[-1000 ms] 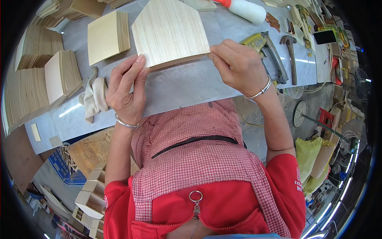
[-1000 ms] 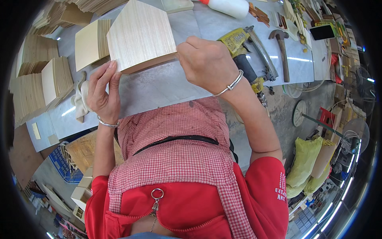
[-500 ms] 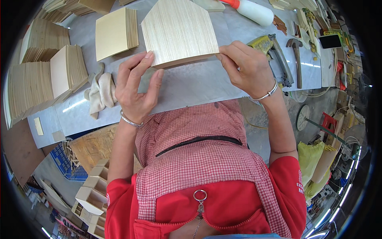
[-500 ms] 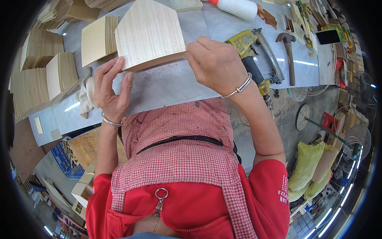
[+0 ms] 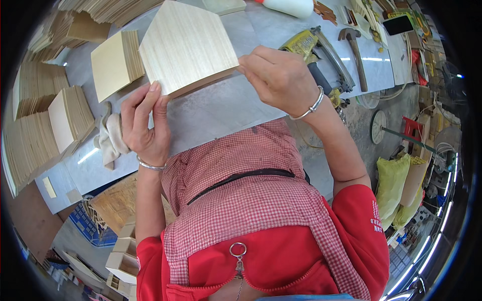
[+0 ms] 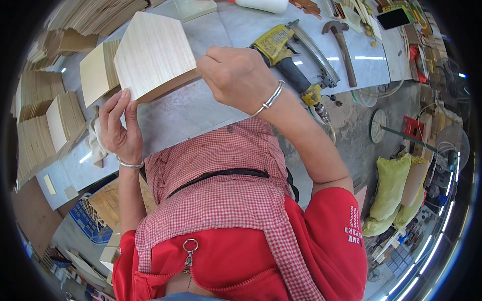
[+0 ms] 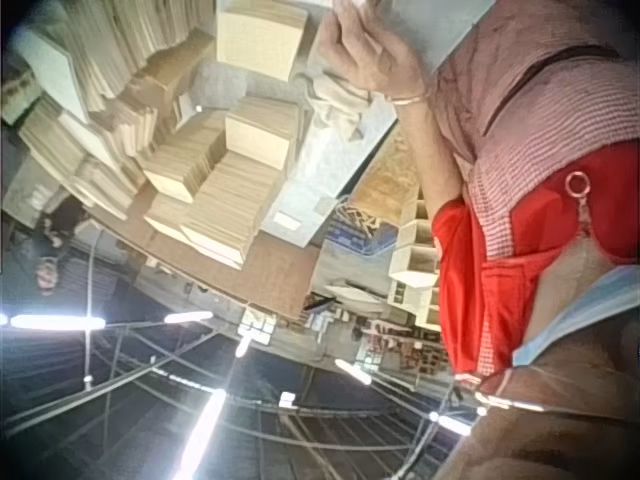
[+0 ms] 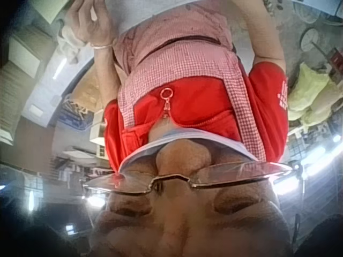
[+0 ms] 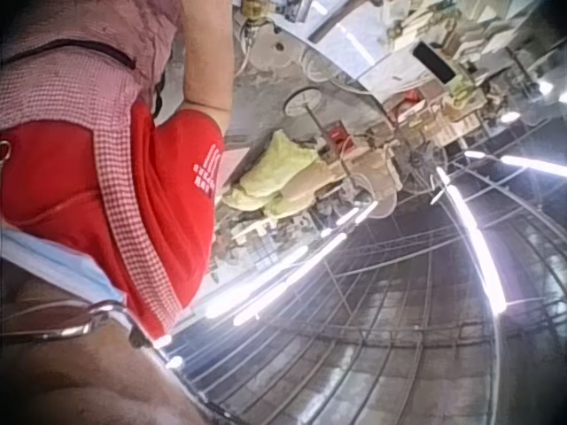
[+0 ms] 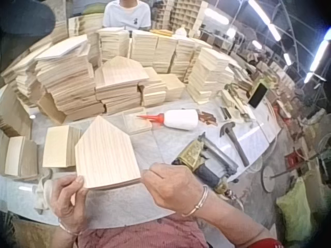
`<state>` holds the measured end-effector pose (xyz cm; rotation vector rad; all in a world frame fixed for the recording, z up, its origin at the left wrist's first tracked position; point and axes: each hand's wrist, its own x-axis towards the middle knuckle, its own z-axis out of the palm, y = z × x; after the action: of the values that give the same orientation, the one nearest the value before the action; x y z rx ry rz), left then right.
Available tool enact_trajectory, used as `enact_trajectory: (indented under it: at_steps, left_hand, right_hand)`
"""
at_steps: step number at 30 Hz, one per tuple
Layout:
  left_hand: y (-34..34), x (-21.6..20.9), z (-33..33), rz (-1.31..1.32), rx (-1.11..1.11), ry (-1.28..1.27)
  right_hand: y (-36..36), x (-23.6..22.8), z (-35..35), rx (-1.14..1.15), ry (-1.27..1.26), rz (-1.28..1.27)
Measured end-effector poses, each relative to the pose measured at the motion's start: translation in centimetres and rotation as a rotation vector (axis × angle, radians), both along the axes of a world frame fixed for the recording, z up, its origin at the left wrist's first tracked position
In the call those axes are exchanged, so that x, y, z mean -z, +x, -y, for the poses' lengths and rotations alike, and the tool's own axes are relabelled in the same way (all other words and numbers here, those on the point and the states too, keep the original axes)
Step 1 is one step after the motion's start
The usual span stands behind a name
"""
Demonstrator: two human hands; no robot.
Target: Applying glue and using a pneumatic nail gun to assemble the components of wooden birdhouses.
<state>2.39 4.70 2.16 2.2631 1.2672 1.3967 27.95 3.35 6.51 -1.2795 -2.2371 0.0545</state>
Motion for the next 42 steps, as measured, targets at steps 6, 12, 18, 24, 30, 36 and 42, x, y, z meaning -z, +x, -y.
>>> enact_trajectory:
  at_steps: [6,12,18,24,30,36,42]
  left_hand:
    - [0.2,0.2,0.1,0.023,0.035,-0.019]
    - [0.0,0.5,0.2,0.006,0.007,-0.045]
    - [0.0,0.4,0.3,0.016,-0.022,-0.043]
    - [0.3,0.2,-0.1,0.028,-0.012,0.055]
    - [0.4,0.5,0.0,0.069,-0.002,0.023]
    - [0.2,0.3,0.1,0.089,0.001,0.020]
    - [0.5,0.3,0.0,0.098,0.024,0.006]
  right_hand:
    - [0.4,1.4,0.1,0.036,-0.028,-0.174]
    - [2.9,0.7,1.8,0.198,-0.041,-0.206]
    - [8.2,1.5,5.9,0.668,-0.172,0.159]
    - [9.4,3.4,6.7,0.741,-0.374,0.232]
    - [8.2,-5.4,4.3,0.725,-0.703,0.072]
    - [3.1,-13.2,4.7,0.606,-1.025,-0.517]
    - [1.1,-14.6,4.0,0.499,-1.117,-0.557]
